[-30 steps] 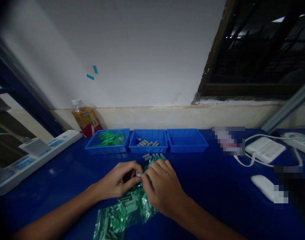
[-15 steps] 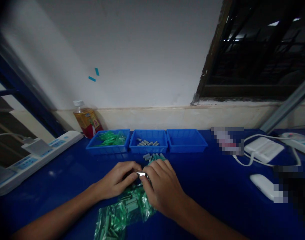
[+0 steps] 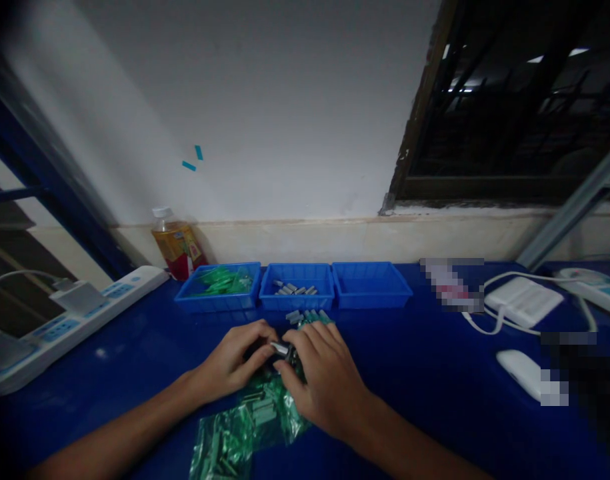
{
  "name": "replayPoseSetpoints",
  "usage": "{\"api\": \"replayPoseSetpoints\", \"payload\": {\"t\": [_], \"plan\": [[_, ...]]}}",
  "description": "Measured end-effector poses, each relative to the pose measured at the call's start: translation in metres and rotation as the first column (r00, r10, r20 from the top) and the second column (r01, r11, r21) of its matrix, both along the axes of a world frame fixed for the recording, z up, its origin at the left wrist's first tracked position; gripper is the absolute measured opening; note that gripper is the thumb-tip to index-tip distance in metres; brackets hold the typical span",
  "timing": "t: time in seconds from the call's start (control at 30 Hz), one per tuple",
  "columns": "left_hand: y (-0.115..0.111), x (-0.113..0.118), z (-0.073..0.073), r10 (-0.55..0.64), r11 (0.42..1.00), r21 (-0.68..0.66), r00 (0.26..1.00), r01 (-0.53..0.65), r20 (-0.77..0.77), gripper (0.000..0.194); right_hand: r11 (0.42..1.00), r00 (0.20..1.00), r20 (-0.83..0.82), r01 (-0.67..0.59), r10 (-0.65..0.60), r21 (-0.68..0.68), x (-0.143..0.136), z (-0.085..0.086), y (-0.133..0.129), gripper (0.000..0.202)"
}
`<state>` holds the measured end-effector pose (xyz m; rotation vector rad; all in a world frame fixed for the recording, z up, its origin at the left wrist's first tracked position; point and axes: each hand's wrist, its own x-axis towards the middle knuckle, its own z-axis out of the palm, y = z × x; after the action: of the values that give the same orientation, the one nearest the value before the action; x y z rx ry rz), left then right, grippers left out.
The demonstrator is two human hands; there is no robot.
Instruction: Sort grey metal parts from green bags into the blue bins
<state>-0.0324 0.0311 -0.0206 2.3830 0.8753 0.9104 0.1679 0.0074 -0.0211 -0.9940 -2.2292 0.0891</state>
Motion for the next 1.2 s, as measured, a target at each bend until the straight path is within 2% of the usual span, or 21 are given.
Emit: {"api": "replayPoseSetpoints", "payload": {"t": [0.23, 0.5, 0.67, 0.77, 0.9, 1.03, 1.2], "plan": [[0.0, 0.001, 0.002, 0.012, 1.0, 0.0, 0.998, -0.012, -0.064, 0.024, 0.998, 0.999, 0.015, -0.029, 0.028, 0.063, 0.0, 0.006, -0.001, 0.004], [0.005, -0.004, 0.007, 0.06, 0.993, -0.097, 0.989, -0.073, -0.134, 0.027, 0.992, 0.997, -0.001, 0.079, -0.079, 0.098, 0.01, 0.008, 0.014, 0.009], [0.01, -0.022, 0.012, -0.078, 0.991, -0.124, 0.974, 0.053, -0.21, 0.017, 0.963, 0.97, 0.005, 0.241, -0.243, 0.119, 0.022, 0.027, 0.044, 0.016], [0.01, -0.027, 0.014, -0.104, 0.986, -0.156, 0.96, 0.064, -0.26, 0.015, 0.948, 0.941, 0.11, 0.315, -0.319, 0.055, 0.018, 0.043, 0.071, 0.02], [0.006, -0.026, 0.016, -0.094, 0.983, -0.179, 0.951, 0.042, -0.294, 0.014, 0.931, 0.884, 0.338, 0.361, -0.322, -0.054, 0.0, 0.057, 0.107, 0.027], [0.004, -0.026, 0.014, -0.081, 0.981, -0.192, 0.953, 0.025, -0.291, 0.014, 0.893, 0.826, 0.469, 0.425, -0.313, -0.151, -0.022, 0.057, 0.13, 0.031], [0.006, -0.027, 0.012, -0.07, 0.981, -0.195, 0.955, 0.013, -0.287, 0.014, 0.884, 0.784, 0.548, 0.439, -0.292, -0.157, -0.047, 0.054, 0.137, 0.033]]}}
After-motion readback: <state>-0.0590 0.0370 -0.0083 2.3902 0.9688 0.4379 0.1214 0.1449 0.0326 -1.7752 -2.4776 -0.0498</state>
